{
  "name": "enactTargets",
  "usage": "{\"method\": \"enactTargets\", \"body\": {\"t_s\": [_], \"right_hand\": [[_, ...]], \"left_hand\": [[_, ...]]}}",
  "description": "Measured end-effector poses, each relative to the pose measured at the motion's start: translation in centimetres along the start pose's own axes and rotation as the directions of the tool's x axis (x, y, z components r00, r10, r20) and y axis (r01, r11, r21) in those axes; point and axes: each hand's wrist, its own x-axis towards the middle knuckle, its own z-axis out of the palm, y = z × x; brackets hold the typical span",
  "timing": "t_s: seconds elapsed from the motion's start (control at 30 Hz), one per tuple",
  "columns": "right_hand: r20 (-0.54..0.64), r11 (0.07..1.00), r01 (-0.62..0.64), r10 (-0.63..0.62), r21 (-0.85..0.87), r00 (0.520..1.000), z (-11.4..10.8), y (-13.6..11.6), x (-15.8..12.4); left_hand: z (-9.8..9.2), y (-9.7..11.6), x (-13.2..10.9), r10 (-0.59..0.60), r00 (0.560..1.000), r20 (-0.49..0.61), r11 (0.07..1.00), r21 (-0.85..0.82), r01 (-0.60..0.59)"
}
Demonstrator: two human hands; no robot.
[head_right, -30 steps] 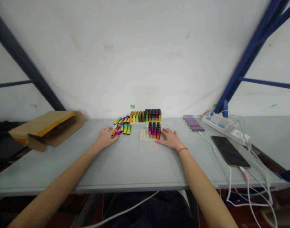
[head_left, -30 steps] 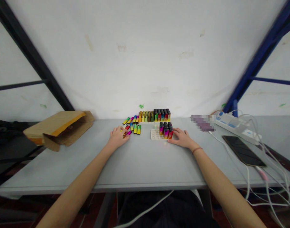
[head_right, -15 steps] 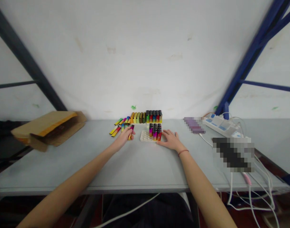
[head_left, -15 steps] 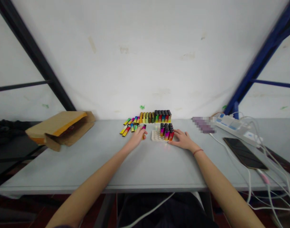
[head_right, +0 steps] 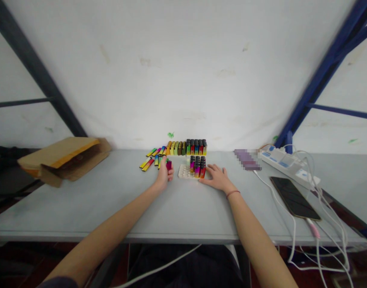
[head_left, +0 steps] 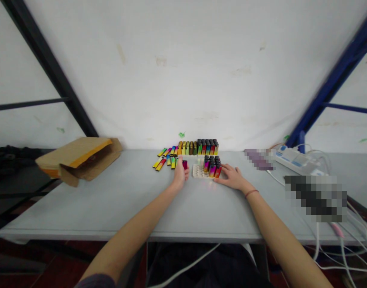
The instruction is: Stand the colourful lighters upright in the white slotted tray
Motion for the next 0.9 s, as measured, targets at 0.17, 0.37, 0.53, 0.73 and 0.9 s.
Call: {"method": "enactTargets", "body": {"t_s": [0.17, 0.37, 0.53, 0.73, 0.9], "right_hand": [[0.008, 1.0, -0.022, 0.022, -0.009, 1.0, 0.23, 0.3, 0.2], [0.004, 1.0, -0.025, 0.025, -0.014, 1.0, 0.24, 0.22, 0.19], [0.012, 1.0, -0.015, 0.015, 0.005, 1.0, -0.05, -0.03, -0.01], [0.001, 1.0, -0.014, 0.014, 0.006, 1.0, 0.03, 0.06, 0.02], [0.009, 1.0, -0.012, 0.012, 0.006, 1.0, 0.07, 0.07, 0.05]], "left_hand": [[0.04, -0.11, 0.02, -0.049, 0.998, -0.045, 0.998, -0.032, 0.048], [0.21, -0.56, -0.19, 0.013, 0.992, -0.127, 0.999, -0.043, -0.018], [-0.02, -0.8, -0.09, 0.044, 0.992, -0.12, 0.998, -0.045, -0.05], [-0.13, -0.46, -0.07, 0.002, 0.996, -0.093, 0.999, -0.051, -0.007], [0.17, -0.37, -0.1, 0.014, 0.998, -0.055, 0.998, -0.055, -0.017]]}}
